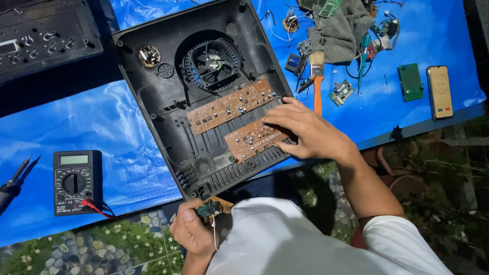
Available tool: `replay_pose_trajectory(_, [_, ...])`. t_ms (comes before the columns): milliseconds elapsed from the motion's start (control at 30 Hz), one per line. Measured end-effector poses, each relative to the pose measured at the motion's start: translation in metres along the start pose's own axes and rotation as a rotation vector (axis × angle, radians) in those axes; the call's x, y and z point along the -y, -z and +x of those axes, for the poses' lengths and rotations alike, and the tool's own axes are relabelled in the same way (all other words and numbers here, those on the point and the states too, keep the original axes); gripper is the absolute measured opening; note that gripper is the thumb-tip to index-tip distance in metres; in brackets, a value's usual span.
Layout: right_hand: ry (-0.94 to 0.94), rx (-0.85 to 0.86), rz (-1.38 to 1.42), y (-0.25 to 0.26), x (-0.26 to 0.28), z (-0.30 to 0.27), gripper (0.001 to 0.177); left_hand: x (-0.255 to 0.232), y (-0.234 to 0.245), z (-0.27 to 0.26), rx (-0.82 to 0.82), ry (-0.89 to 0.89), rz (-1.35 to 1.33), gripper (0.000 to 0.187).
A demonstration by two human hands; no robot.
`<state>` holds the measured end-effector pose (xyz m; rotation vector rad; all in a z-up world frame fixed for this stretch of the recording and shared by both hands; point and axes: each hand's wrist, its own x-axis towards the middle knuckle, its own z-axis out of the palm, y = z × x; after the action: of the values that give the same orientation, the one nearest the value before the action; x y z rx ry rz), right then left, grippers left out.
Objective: The person places various electronic components, including circuit boards and small modules, into a black plastic casing resting on their lap. They arrange the parts inside the casing and connect wires to the components.
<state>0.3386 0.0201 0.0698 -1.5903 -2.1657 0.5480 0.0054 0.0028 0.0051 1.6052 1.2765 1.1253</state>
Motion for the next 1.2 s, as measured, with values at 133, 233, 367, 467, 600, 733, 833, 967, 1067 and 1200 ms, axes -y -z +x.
replay_pose_trajectory(133, [-0.007, 0.006, -0.010, 0.000, 0.000, -0.003, 0.062, 0.000, -0.001, -0.001, 0.013, 0.001, -0.032, 0.038])
replay_pose_trajectory(233, [0.024, -0.010, -0.009, 0.002, 0.001, -0.001, 0.062, -0.003, -0.001, -0.001, 0.003, -0.006, -0.008, 0.040])
replay_pose_trajectory(367, [-0.012, 0.023, 0.035, 0.008, 0.004, 0.000, 0.060, 0.000, 0.002, -0.004, -0.005, -0.001, -0.010, 0.037])
replay_pose_trajectory(467, [-0.024, -0.016, 0.078, 0.014, 0.014, 0.004, 0.059, -0.003, 0.003, -0.003, -0.024, 0.009, 0.004, 0.038])
replay_pose_trajectory(600, [0.071, -0.176, 0.096, 0.006, 0.028, 0.007, 0.049, -0.011, -0.001, 0.004, -0.006, 0.005, -0.014, 0.036])
replay_pose_trajectory(733, [0.077, -0.086, 0.269, 0.006, 0.094, 0.014, 0.040, -0.043, -0.006, 0.026, 0.132, 0.031, -0.183, 0.029])
replay_pose_trajectory(833, [0.023, 0.019, 0.461, -0.011, 0.116, 0.013, 0.044, -0.042, -0.009, 0.024, 0.157, 0.025, -0.055, 0.026])
replay_pose_trajectory(967, [0.074, -0.025, 0.489, -0.026, 0.116, 0.012, 0.035, -0.054, -0.007, 0.028, 0.231, -0.005, -0.061, 0.025])
replay_pose_trajectory(1067, [0.020, -0.082, 0.517, -0.025, 0.111, 0.014, 0.030, -0.053, -0.006, 0.027, 0.279, 0.000, -0.117, 0.031])
replay_pose_trajectory(1200, [-0.039, -0.190, 0.365, -0.016, 0.098, 0.016, 0.033, -0.050, -0.005, 0.025, 0.258, 0.031, -0.132, 0.022])
